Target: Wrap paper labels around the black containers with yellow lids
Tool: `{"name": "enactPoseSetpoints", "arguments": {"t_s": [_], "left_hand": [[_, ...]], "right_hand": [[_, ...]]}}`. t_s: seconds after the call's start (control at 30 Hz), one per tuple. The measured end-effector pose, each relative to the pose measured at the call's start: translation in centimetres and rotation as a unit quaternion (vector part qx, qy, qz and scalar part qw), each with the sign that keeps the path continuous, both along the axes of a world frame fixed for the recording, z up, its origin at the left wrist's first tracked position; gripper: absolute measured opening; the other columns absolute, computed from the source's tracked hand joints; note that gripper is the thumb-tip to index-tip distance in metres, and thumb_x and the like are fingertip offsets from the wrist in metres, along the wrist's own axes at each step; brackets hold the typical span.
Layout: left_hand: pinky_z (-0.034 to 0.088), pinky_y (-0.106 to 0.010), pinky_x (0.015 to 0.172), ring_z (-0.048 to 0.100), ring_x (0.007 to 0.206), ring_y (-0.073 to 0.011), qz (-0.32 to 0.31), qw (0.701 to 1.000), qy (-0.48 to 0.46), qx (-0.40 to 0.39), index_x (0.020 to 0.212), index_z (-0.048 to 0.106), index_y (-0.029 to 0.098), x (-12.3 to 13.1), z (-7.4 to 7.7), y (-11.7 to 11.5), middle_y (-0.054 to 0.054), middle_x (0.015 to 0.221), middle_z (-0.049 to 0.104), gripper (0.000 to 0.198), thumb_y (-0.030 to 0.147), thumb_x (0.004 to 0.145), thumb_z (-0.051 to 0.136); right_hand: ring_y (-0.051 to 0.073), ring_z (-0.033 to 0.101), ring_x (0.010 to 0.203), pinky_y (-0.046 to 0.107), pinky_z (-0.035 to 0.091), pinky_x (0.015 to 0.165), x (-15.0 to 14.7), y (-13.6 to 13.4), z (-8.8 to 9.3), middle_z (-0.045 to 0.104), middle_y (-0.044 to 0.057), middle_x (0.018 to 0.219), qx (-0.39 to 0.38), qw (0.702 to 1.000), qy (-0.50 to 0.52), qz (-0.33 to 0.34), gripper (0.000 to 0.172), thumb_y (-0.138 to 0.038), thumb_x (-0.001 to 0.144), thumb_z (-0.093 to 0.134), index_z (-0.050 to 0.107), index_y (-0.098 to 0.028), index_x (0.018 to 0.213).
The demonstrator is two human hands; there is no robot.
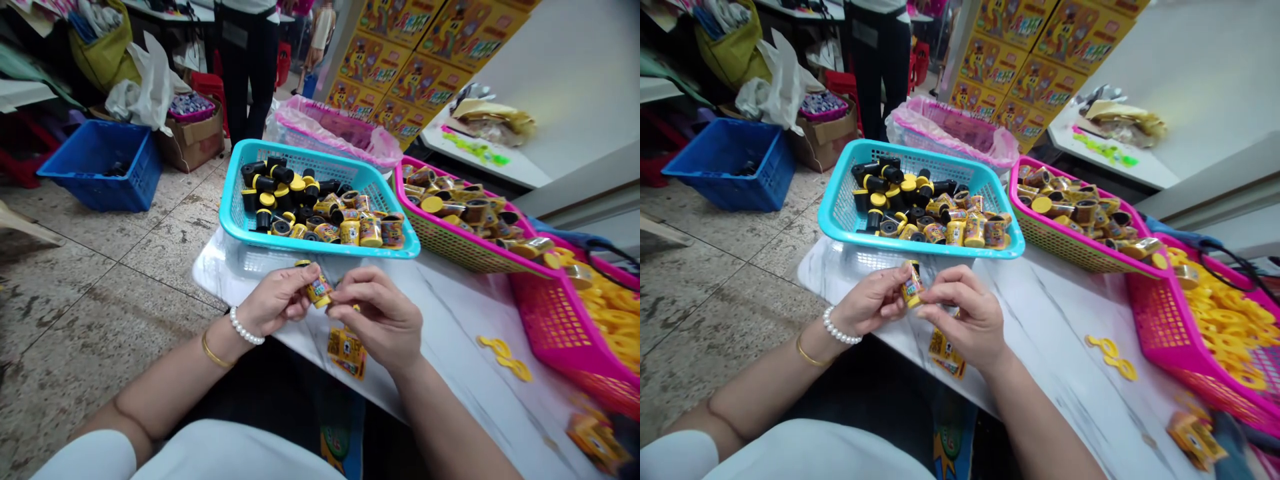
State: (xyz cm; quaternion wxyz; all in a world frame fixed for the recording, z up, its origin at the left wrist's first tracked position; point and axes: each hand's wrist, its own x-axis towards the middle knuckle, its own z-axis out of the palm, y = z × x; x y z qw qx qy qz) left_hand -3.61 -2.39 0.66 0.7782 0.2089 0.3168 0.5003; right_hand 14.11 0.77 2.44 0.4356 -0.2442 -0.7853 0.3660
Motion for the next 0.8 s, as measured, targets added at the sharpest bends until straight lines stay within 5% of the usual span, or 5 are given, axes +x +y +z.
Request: {"name": "enactPoseSetpoints", "arguments": {"t_s": [0.1, 0.23, 0.47, 0.63, 0.8], "left_hand": [[0.023, -0.012, 0.034, 0.035, 0.033, 0.0006, 0.027, 1.000, -0.001, 0.001, 0.072, 0.061, 0.012, 0.1, 0.0, 0.1, 0.005, 0.053, 0.056, 0.053, 0.056, 0.060, 0.089], [0.023, -0.013, 0.035, 0.037, 0.038, 0.0002, 0.054, 0.998, 0.020, 0.031, 0.072, 0.063, 0.011, 0.6, -0.4, -0.2, 0.003, 0.057, 0.057, 0.048, 0.051, 0.065, 0.088], [0.030, -0.013, 0.039, 0.045, 0.043, -0.0016, 0.095, 0.991, 0.049, 0.083, 0.095, 0.065, 0.013, 0.9, -1.0, -0.6, 0.002, 0.069, 0.066, 0.045, 0.039, 0.067, 0.090], [0.024, -0.015, 0.033, 0.045, 0.035, -0.0040, 0.049, 0.997, 0.046, 0.048, 0.089, 0.062, 0.013, 0.3, -0.5, -0.6, 0.001, 0.060, 0.062, 0.062, 0.071, 0.070, 0.075], [0.026, -0.013, 0.036, 0.040, 0.037, -0.0008, 0.080, 0.990, 0.091, 0.066, 0.091, 0.063, 0.014, 0.6, -0.5, -0.6, 0.005, 0.059, 0.059, 0.052, 0.056, 0.070, 0.084]], "right_hand": [[0.016, 0.071, 0.078, 0.029, 0.065, 0.068, 0.0, 0.0, -0.3, 0.067, 0.003, 0.096, 0.038, 0.998, -0.040, -0.043, 0.039, -0.022, 0.073, 0.088, 0.072, -0.025, 0.108], [0.016, 0.073, 0.076, 0.029, 0.066, 0.071, -0.5, -0.6, -0.4, 0.072, 0.003, 0.090, 0.024, 0.993, -0.051, -0.105, 0.026, -0.022, 0.076, 0.085, 0.072, -0.023, 0.100], [0.019, 0.077, 0.070, 0.031, 0.066, 0.068, -1.1, -0.4, 0.1, 0.079, 0.004, 0.080, -0.216, 0.964, -0.008, -0.153, 0.019, -0.036, 0.082, 0.079, 0.077, -0.020, 0.092], [0.020, 0.075, 0.090, 0.032, 0.065, 0.078, -0.5, 0.1, 0.2, 0.076, 0.006, 0.105, -0.030, 0.993, -0.041, -0.107, 0.018, -0.024, 0.081, 0.079, 0.079, -0.025, 0.099], [0.018, 0.075, 0.081, 0.032, 0.064, 0.075, -0.5, -0.3, 0.2, 0.078, 0.005, 0.092, 0.016, 0.991, -0.075, -0.108, 0.021, -0.020, 0.082, 0.077, 0.079, -0.025, 0.103]]}}
